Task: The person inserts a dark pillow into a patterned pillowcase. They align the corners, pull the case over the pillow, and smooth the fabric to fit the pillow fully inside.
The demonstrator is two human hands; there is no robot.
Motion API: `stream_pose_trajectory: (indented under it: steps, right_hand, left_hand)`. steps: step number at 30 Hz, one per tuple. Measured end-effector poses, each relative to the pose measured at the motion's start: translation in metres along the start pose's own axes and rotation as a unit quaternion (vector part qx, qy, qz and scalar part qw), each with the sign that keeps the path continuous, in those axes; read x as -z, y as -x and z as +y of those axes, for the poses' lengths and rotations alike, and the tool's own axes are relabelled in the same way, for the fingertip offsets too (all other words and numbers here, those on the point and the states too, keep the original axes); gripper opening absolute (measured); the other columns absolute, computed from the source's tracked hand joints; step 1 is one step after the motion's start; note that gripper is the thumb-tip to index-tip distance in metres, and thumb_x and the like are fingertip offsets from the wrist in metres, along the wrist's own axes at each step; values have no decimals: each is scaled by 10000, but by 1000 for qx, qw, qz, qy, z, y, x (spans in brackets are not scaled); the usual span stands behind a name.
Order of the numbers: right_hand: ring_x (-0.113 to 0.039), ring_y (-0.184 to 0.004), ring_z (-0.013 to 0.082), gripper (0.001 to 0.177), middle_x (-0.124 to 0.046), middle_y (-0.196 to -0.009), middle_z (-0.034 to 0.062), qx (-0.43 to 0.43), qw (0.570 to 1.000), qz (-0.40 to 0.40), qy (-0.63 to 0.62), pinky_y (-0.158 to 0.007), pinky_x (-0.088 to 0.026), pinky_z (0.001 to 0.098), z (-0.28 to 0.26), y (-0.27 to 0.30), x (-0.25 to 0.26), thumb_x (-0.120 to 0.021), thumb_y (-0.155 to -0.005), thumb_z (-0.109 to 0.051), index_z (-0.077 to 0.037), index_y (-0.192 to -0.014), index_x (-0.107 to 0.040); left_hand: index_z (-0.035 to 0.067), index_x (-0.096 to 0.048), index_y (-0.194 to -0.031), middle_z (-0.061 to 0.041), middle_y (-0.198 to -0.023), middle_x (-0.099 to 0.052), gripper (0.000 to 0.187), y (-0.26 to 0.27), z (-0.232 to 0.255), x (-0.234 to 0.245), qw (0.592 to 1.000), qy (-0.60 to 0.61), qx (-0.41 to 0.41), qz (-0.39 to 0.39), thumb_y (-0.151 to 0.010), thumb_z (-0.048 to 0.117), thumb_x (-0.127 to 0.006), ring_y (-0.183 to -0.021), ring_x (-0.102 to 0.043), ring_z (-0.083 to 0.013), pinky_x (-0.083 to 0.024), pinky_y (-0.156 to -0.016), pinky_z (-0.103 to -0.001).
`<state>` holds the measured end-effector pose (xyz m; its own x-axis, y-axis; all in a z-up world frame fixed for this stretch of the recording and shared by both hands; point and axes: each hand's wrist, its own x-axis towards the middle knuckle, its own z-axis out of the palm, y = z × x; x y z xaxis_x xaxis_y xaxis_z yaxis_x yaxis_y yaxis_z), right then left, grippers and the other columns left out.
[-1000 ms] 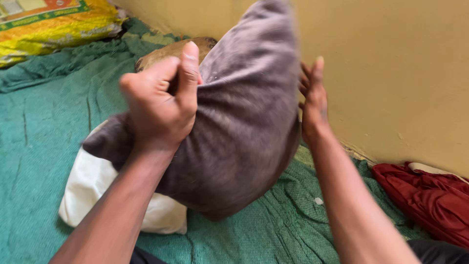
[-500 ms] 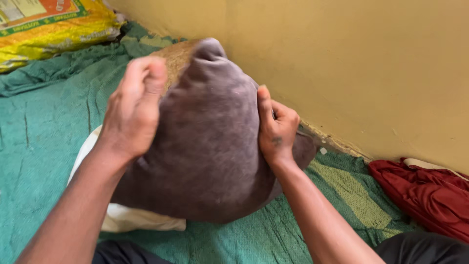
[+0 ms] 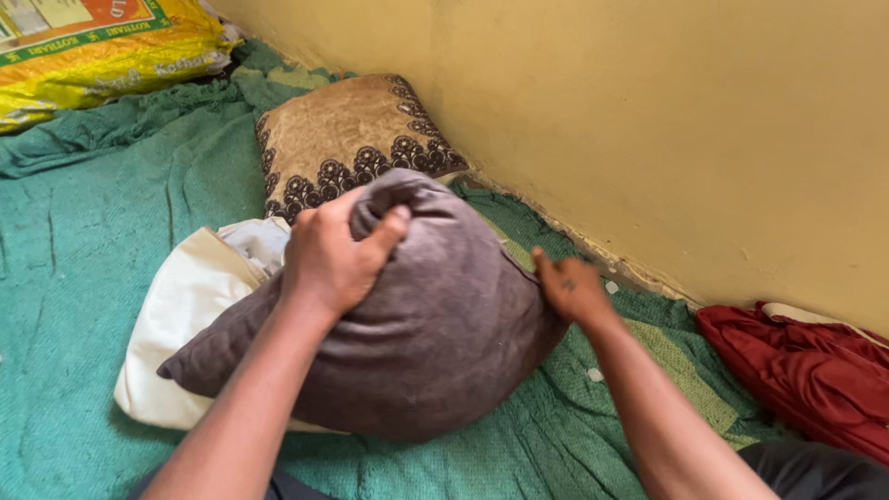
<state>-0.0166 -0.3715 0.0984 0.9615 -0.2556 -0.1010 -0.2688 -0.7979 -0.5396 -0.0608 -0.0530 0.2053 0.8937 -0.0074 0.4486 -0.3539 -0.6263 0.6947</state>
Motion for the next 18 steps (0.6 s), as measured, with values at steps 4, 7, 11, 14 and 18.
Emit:
stream_pose_trajectory:
  steps: [4,7,11,14,18]
  right_hand:
    - [-730,-1045,320,770,-757,-1040,220,187,958,179,-123,-921,-534,458,-62,7,77,-360,-995,-663,15,-1099,-710]
    - [-729,-1042,284,712,-769,-1071,179,294,918,177,-197,-907,-534,420,-104,29,58,-313,-1023,-599,-15,-1137,-703]
    - [-613,-1028,426,706,-657,-1057,307,238,957,80,-147,-923,-487,472,-104,71,-37,-314,-1119,-562,62,-1134,-644]
    - [-684,-920,388,799,-702,-935,265,145,984,48,-93,-885,-557,468,-80,61,-50,-266,-1078,-628,28,-1009,-718]
    - [-654,-1054,425,738,-758,-1070,227,112,991,70,12,-971,-426,527,-40,36,-17,-284,-1003,-653,-136,-1205,-770]
  left_hand:
    - [147,-765,-1128,-162,-913,-772,485,0,-17,6,999,23,-24,40,-872,544,-655,-937,-752,-332,-564,-782,-437]
    - [119,-749,-1137,-165,-938,-770,508,4,-27,6,996,53,-49,49,-894,551,-637,-959,-758,-329,-567,-808,-424]
    - [113,-765,-1100,-176,-917,-761,525,14,-40,11,999,11,-32,26,-862,563,-634,-942,-747,-358,-559,-787,-439]
    - [71,-755,-1088,-167,-908,-750,539,22,-49,8,995,27,-72,55,-894,561,-640,-919,-741,-333,-554,-785,-420]
    - [25,-743,-988,-90,-788,-742,540,15,-54,22,989,127,-30,73,-909,551,-650,-754,-694,-193,-539,-713,-346]
